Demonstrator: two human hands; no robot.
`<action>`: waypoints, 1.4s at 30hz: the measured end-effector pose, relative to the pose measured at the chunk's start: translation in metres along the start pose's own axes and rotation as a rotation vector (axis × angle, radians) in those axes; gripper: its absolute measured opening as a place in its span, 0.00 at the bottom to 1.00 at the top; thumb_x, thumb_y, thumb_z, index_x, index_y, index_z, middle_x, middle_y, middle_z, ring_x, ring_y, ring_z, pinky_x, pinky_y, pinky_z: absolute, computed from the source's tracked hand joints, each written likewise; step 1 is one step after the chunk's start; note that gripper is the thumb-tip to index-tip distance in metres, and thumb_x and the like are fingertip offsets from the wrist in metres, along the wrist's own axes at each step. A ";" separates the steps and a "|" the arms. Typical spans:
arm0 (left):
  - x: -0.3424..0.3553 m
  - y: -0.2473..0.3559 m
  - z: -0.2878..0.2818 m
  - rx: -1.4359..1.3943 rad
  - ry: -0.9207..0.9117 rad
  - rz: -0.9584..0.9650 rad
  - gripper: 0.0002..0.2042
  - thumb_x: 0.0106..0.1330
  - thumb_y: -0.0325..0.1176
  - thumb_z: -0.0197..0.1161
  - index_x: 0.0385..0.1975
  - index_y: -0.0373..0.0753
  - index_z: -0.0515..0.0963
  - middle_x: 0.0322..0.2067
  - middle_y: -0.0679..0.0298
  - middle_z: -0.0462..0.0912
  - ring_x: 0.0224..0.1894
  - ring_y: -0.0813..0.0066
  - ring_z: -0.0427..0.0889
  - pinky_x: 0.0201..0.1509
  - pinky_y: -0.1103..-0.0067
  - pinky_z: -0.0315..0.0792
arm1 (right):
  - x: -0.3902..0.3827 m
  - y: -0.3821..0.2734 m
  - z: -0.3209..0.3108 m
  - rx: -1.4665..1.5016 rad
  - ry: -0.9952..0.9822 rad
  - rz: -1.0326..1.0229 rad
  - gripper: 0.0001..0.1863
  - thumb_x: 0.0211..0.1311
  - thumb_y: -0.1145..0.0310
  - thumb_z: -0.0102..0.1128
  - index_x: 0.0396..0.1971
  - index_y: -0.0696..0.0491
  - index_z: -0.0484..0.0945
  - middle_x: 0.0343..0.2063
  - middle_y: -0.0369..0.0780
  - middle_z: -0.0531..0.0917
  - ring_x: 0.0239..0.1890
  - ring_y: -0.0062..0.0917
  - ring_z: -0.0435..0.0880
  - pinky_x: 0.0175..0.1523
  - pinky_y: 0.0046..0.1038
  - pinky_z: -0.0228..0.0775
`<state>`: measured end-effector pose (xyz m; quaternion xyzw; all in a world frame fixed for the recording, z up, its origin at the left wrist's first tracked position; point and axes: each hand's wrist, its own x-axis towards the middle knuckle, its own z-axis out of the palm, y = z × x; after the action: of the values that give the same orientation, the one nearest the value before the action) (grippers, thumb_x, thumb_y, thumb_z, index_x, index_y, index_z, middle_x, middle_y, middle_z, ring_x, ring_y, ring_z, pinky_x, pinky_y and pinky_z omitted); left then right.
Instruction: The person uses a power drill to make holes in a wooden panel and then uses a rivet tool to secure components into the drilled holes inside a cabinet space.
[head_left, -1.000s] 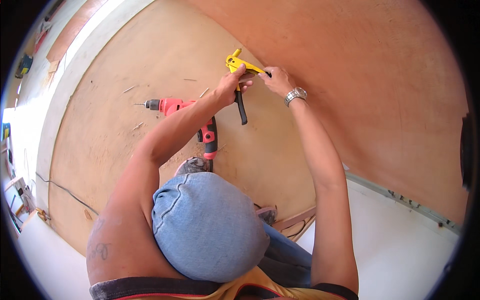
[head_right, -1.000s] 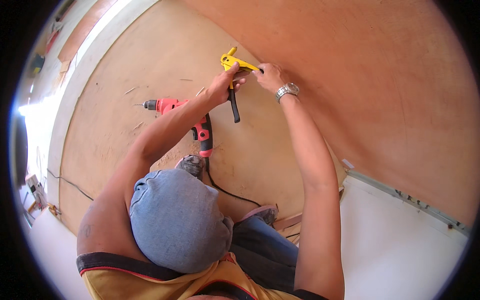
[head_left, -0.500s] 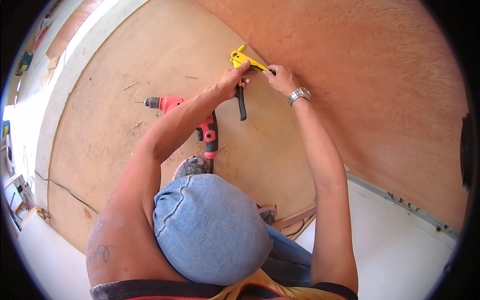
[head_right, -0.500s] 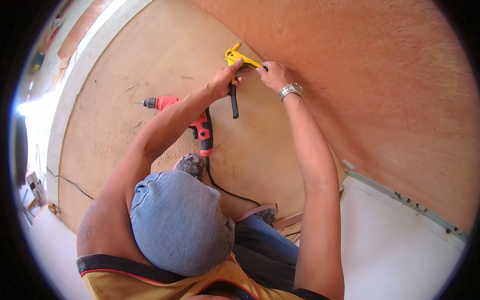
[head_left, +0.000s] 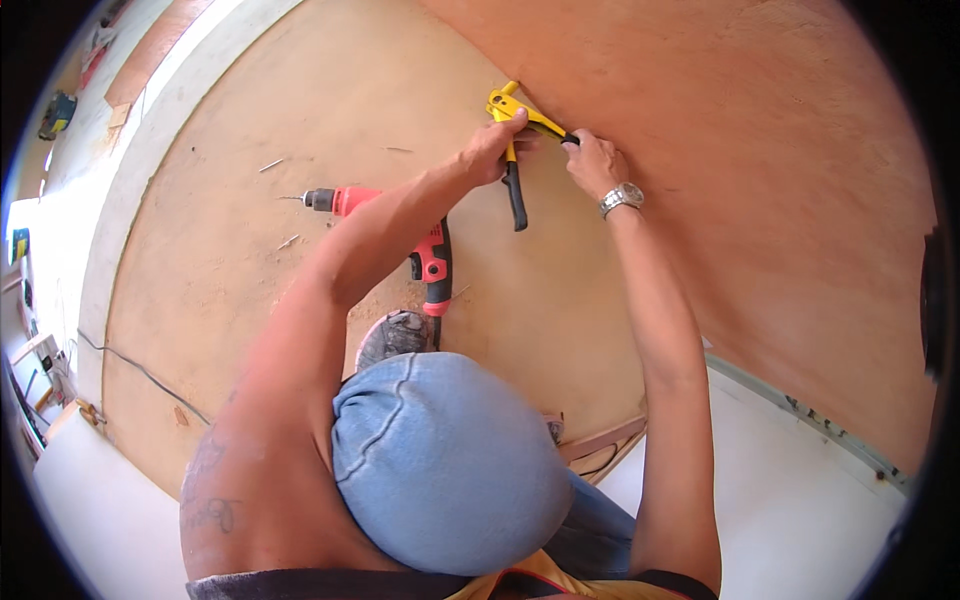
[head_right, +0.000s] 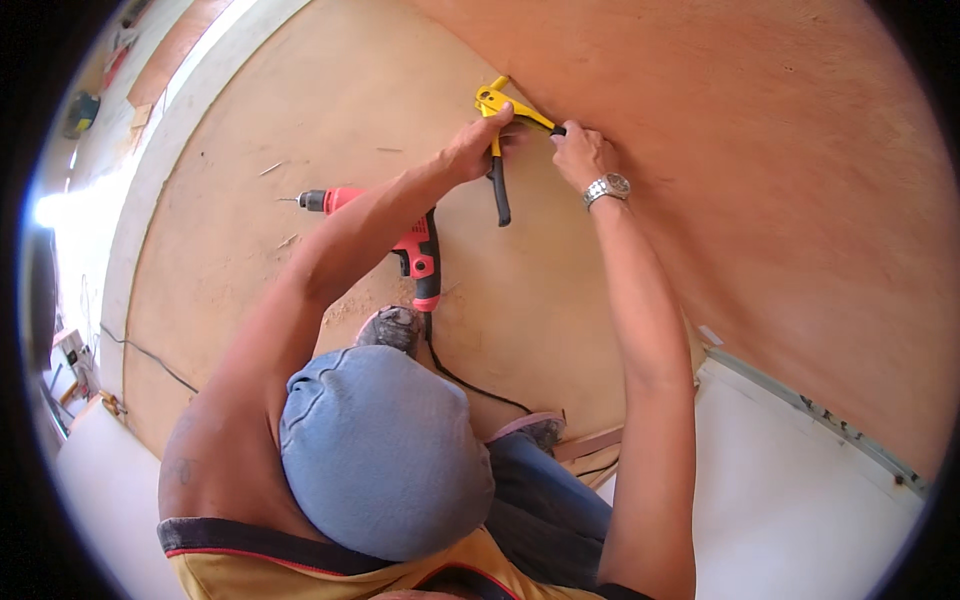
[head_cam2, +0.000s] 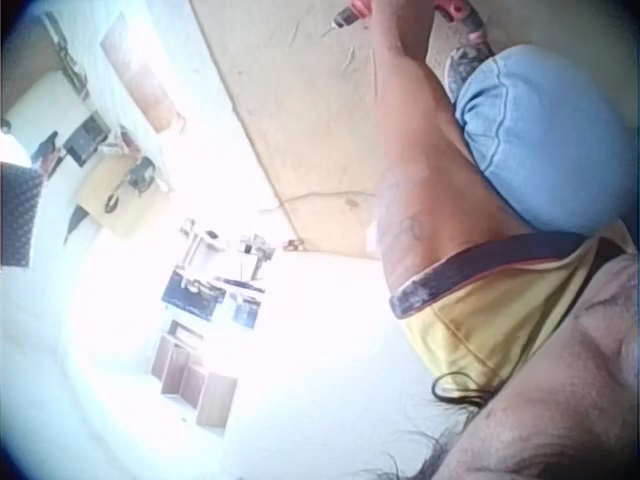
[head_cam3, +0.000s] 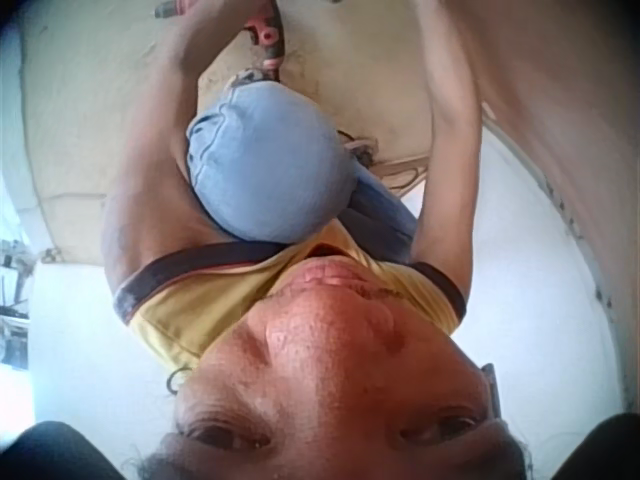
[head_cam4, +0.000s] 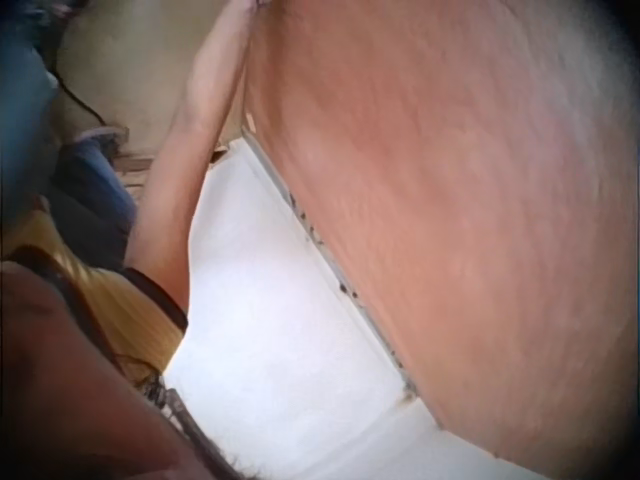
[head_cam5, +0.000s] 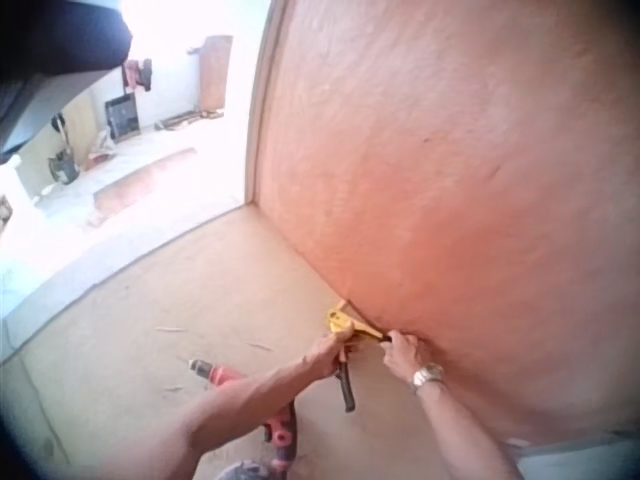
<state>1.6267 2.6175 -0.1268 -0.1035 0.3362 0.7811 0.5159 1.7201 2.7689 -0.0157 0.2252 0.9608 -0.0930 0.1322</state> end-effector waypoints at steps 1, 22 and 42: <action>-0.001 -0.010 0.004 -0.129 -0.097 -0.012 0.16 0.74 0.47 0.64 0.47 0.40 0.76 0.41 0.57 0.85 0.34 0.72 0.81 0.37 0.74 0.79 | -0.005 0.003 -0.001 0.001 0.022 0.013 0.16 0.70 0.56 0.57 0.45 0.52 0.81 0.41 0.51 0.88 0.46 0.50 0.86 0.51 0.51 0.76; 0.052 -0.038 0.070 -0.371 0.360 0.193 0.15 0.68 0.41 0.65 0.45 0.38 0.73 0.29 0.58 0.84 0.23 0.68 0.80 0.26 0.73 0.72 | -0.010 -0.002 -0.041 -0.124 -0.225 -0.028 0.38 0.31 0.51 0.75 0.44 0.62 0.80 0.37 0.50 0.86 0.40 0.38 0.87 0.46 0.36 0.79; -0.010 0.002 0.010 -0.102 0.106 -0.166 0.18 0.69 0.45 0.66 0.47 0.37 0.73 0.33 0.55 0.85 0.25 0.66 0.81 0.31 0.74 0.78 | 0.006 0.029 -0.013 0.174 0.024 -0.001 0.19 0.66 0.56 0.66 0.45 0.57 0.86 0.35 0.44 0.90 0.40 0.33 0.89 0.49 0.36 0.77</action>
<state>1.6317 2.6160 -0.1131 -0.1983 0.3130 0.7454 0.5541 1.7255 2.8002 -0.0082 0.2365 0.9508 -0.1733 0.1004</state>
